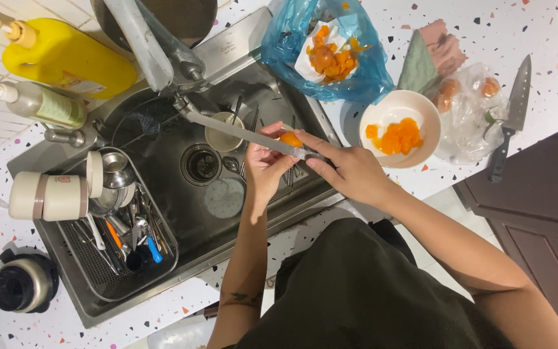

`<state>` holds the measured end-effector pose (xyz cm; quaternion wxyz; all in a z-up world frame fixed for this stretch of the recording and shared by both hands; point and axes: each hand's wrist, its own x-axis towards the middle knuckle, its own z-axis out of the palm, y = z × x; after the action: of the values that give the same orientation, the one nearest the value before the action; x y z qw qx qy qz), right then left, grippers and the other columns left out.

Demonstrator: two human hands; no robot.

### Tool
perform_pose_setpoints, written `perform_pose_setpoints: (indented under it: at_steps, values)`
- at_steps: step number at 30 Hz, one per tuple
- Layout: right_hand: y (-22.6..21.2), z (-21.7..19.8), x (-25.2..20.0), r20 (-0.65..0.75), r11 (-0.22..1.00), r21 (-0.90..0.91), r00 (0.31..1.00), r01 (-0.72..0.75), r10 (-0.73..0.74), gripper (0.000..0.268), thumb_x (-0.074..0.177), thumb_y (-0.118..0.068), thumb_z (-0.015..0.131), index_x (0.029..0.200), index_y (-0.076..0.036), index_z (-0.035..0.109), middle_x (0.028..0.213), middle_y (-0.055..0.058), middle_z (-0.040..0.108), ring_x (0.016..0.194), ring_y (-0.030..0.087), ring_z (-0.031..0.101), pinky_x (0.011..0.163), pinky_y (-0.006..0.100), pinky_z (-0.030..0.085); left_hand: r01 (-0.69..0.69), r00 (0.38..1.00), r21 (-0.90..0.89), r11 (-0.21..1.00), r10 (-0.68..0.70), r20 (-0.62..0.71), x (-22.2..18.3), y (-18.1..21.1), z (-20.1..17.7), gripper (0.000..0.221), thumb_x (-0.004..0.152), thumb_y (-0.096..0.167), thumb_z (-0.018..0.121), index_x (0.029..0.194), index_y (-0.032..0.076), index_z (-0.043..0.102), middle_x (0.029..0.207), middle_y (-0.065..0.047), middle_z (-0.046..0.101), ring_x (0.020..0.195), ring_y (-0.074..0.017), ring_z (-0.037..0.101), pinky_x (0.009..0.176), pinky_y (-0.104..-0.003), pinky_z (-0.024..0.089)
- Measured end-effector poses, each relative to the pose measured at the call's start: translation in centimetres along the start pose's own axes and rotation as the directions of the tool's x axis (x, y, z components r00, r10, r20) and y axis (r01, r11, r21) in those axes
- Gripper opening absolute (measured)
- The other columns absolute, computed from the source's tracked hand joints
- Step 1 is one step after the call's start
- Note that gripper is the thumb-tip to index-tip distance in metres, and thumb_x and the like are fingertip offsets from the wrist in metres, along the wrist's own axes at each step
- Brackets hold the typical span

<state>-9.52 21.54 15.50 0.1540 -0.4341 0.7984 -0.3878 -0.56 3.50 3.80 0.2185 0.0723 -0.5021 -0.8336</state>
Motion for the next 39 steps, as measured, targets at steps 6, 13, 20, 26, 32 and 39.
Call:
perform_pose_setpoints:
  at_steps: [6, 13, 20, 26, 32, 39]
  values:
    - [-0.7, -0.2, -0.2, -0.002, 0.996, 0.065, 0.999, -0.054, 0.054, 0.049, 0.102, -0.029, 0.054, 0.15, -0.028, 0.053, 0.046, 0.009, 0.057, 0.042, 0.026, 0.058, 0.056, 0.034, 0.053, -0.004, 1.0, 0.0, 1.0, 0.004, 0.02, 0.0, -0.1, 0.0, 0.074, 0.076, -0.01, 0.085, 0.141, -0.002, 0.05, 0.121, -0.019, 0.062, 0.106, -0.0299, 0.072, 0.093, -0.037, 0.063]
    - [-1.3, -0.3, -0.3, 0.025, 0.996, 0.013, 0.996, -0.083, 0.083, 0.049, 0.102, -0.029, 0.053, 0.152, -0.026, 0.052, 0.049, 0.009, 0.061, 0.045, 0.028, 0.06, 0.058, 0.035, 0.053, -0.013, 0.999, 0.005, 1.0, 0.013, 0.03, -0.1, -0.7, -0.6, 0.071, 0.079, -0.008, 0.084, 0.141, -0.002, 0.051, 0.122, -0.017, 0.061, 0.105, -0.0289, 0.072, 0.09, -0.036, 0.063]
    - [-1.7, -0.3, 0.0, 0.029, 0.991, 0.049, 0.992, -0.125, 0.123, 0.046, 0.103, -0.029, 0.052, 0.15, -0.03, 0.054, 0.058, 0.014, 0.067, 0.046, 0.031, 0.06, 0.061, 0.039, 0.054, -0.022, 0.999, 0.02, 1.0, 0.022, 0.036, 0.0, -0.4, -0.1, 0.071, 0.079, -0.01, 0.083, 0.141, -0.004, 0.049, 0.125, -0.021, 0.061, 0.104, -0.0314, 0.072, 0.088, -0.038, 0.064]
    - [-1.0, -0.6, 0.0, 0.138, 0.908, 0.32, 0.962, -0.269, 0.237, 0.04, 0.104, -0.027, 0.053, 0.143, -0.025, 0.062, 0.093, 0.009, 0.071, 0.08, 0.025, 0.065, 0.075, 0.037, 0.054, -0.013, 0.997, -0.022, 1.0, 0.014, 0.076, 0.4, 0.7, 0.3, 0.071, 0.081, -0.01, 0.082, 0.142, -0.004, 0.048, 0.127, -0.021, 0.06, 0.105, -0.0352, 0.072, 0.092, -0.043, 0.064]
    - [1.2, 0.5, 0.4, 0.188, 0.809, 0.476, 0.939, -0.344, 0.289, 0.038, 0.105, -0.023, 0.05, 0.14, -0.02, 0.064, 0.089, 0.006, 0.07, 0.049, 0.009, 0.051, 0.051, 0.023, 0.047, -0.001, 0.997, -0.03, 1.0, 0.003, 0.083, 0.1, -1.1, -1.6, 0.071, 0.08, -0.008, 0.083, 0.141, -0.003, 0.049, 0.127, -0.02, 0.059, 0.107, -0.0371, 0.07, 0.093, -0.047, 0.063]
    - [0.4, -1.5, 1.6, 0.194, 0.758, 0.576, 0.952, -0.305, 0.236, 0.04, 0.106, -0.019, 0.044, 0.144, -0.013, 0.058, 0.048, 0.002, 0.043, 0.04, 0.007, 0.038, 0.044, 0.017, 0.032, -0.002, 0.989, -0.113, 0.994, 0.019, 0.149, 0.1, 1.0, -0.4, 0.075, 0.076, -0.015, 0.081, 0.142, -0.002, 0.049, 0.122, -0.027, 0.06, 0.113, -0.045, 0.067, 0.096, -0.048, 0.06]
